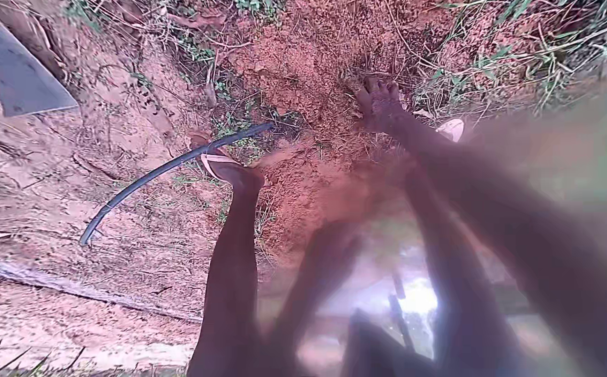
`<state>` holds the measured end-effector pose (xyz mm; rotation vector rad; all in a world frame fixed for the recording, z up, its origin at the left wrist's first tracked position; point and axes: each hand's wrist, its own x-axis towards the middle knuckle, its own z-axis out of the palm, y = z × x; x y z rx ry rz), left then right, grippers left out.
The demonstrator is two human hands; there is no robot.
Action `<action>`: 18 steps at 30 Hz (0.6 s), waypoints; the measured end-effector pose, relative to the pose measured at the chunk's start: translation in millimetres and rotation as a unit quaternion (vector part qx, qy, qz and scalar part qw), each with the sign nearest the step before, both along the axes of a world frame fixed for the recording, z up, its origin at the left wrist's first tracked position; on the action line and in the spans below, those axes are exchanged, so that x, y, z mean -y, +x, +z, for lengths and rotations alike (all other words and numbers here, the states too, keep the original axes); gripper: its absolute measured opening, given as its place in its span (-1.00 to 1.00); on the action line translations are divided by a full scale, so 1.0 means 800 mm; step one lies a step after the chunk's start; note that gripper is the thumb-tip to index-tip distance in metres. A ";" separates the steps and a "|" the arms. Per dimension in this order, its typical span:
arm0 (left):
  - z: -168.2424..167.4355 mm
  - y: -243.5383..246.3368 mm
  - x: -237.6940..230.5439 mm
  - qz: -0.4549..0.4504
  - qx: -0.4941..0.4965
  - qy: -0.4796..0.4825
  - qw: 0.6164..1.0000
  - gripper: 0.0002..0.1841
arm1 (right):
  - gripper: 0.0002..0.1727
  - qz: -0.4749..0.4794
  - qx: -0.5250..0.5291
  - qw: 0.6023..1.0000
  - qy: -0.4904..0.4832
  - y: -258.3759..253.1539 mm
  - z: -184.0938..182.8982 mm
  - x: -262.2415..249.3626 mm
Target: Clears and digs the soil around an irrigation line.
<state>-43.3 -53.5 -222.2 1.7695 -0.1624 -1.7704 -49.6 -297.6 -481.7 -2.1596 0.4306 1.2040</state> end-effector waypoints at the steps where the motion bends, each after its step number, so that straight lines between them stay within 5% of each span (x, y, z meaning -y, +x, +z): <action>1: 0.000 0.001 0.000 0.002 0.002 0.001 1.000 -0.57 | 0.08 -0.013 -0.009 1.000 -0.002 0.001 -0.004 -0.004; 10: -0.006 0.010 -0.003 0.021 0.007 0.002 1.000 -0.59 | -0.01 -0.047 0.002 0.999 -0.024 -0.018 0.000 -0.027; 18: -0.005 0.004 0.003 0.023 -0.015 0.018 0.999 -0.56 | 0.05 -0.099 -0.162 0.982 0.023 -0.046 0.013 -0.028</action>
